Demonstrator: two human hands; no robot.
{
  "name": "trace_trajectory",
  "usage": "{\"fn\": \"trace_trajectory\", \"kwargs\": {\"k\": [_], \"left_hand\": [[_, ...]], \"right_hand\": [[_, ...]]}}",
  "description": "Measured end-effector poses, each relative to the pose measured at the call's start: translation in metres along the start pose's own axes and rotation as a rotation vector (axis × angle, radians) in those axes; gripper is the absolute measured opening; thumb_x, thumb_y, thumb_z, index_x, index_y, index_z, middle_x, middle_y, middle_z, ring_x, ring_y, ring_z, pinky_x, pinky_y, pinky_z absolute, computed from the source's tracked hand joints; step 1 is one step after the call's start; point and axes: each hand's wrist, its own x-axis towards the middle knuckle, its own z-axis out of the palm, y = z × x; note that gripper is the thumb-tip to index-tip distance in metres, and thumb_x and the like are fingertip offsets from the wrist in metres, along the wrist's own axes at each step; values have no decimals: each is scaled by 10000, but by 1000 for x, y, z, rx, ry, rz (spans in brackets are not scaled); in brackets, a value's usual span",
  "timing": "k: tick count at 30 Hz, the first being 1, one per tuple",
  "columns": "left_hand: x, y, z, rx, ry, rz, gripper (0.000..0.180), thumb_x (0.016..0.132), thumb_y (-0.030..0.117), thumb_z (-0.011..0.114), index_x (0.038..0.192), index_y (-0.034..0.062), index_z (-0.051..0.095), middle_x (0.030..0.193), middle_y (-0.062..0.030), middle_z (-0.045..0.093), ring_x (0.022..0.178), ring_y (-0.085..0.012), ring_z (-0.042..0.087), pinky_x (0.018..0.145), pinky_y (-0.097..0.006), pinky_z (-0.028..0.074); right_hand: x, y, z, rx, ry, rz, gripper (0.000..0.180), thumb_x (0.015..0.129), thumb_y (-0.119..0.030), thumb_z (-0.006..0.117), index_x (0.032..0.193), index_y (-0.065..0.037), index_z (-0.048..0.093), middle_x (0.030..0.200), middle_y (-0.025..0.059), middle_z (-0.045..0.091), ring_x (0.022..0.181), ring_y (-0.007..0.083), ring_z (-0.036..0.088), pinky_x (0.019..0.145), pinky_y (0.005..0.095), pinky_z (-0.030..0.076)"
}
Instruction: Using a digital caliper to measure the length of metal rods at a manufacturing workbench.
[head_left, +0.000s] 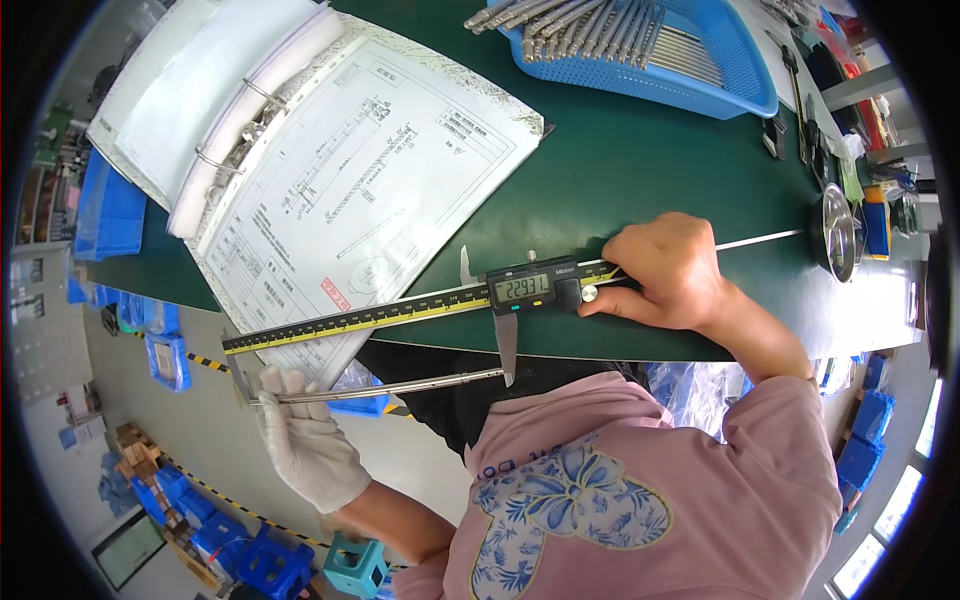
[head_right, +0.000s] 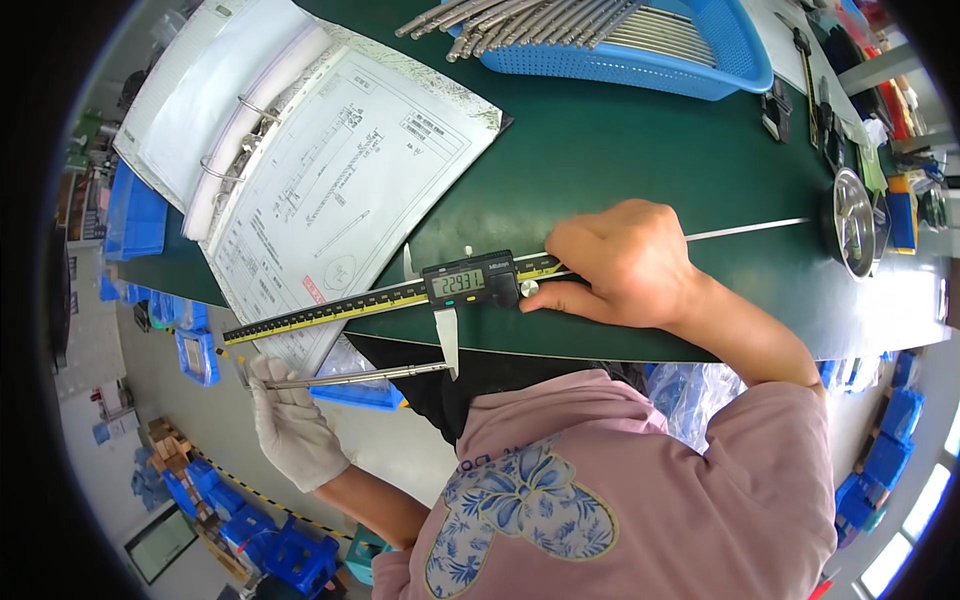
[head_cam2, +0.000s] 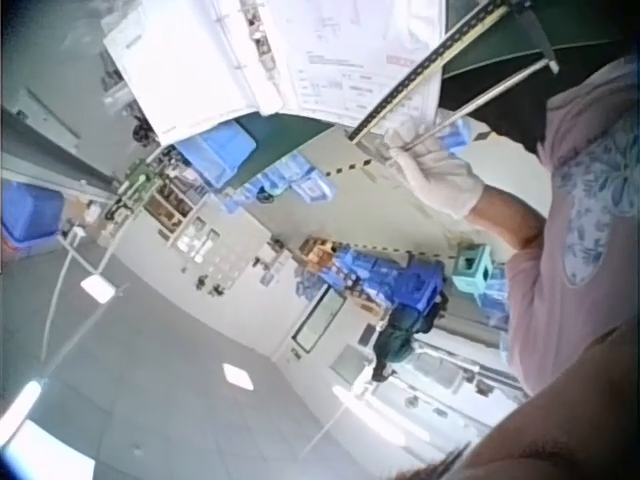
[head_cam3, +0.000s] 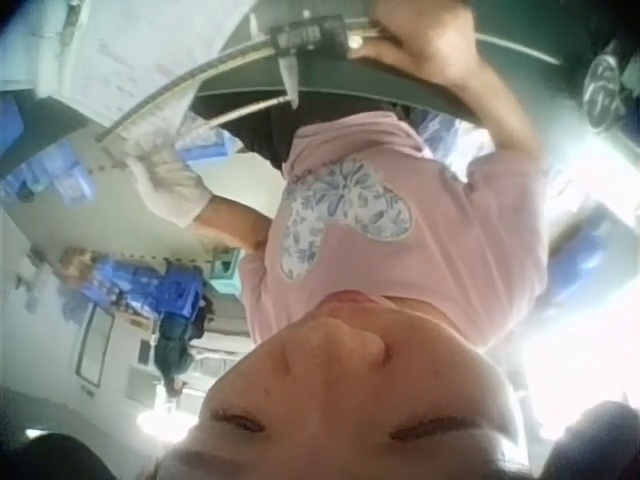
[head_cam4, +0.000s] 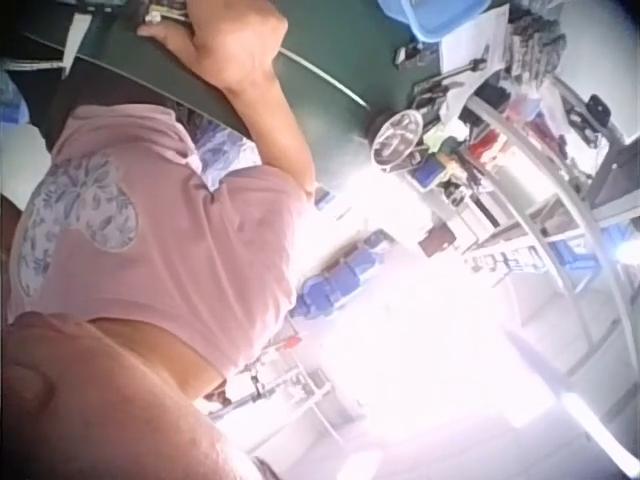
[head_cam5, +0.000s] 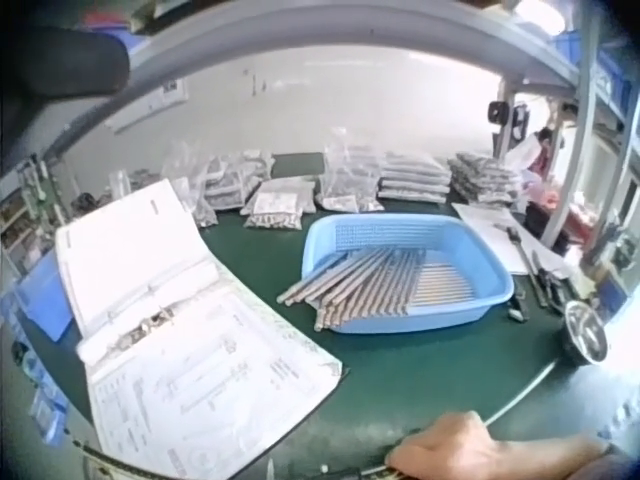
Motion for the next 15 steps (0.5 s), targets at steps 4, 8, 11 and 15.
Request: {"fn": "trace_trajectory", "kwargs": {"k": [4, 8, 11, 15], "left_hand": [[-2, -4, 2, 12, 63, 33, 381, 915, 133, 457, 1229, -76, 405, 1226, -165, 505, 1046, -215, 547, 856, -326, 493], [-5, -11, 19, 80, 68, 4, 521, 896, 198, 481, 1313, -61, 309, 1237, -219, 477, 1043, -289, 549, 826, -352, 499], [-10, -7, 31, 78, -98, -85, 667, 855, 270, 534, 1358, -52, 236, 1229, -244, 476, 1080, -327, 534, 788, -359, 500], [-18, -7, 37, 208, -165, -144, 597, 869, 238, 554, 1339, -32, 302, 1186, -193, 536, 976, -282, 585, 748, -313, 502]], "right_hand": [[4, -1, -2, -13, -11, -41, 400, 663, -442, 714, 651, -94, 518, 527, 40, 467, 436, 258, 486, 394, 350, 361], [3, -2, -3, -26, -34, 10, 394, 652, -424, 730, 641, -80, 538, 517, 51, 470, 430, 255, 483, 396, 344, 357], [4, 0, -4, -31, -27, 97, 399, 634, -414, 745, 629, -70, 542, 518, 62, 486, 425, 254, 473, 407, 342, 357], [5, 6, -2, -112, -16, 167, 405, 631, -411, 751, 636, -60, 549, 527, 73, 499, 447, 265, 495, 427, 349, 375]]}}
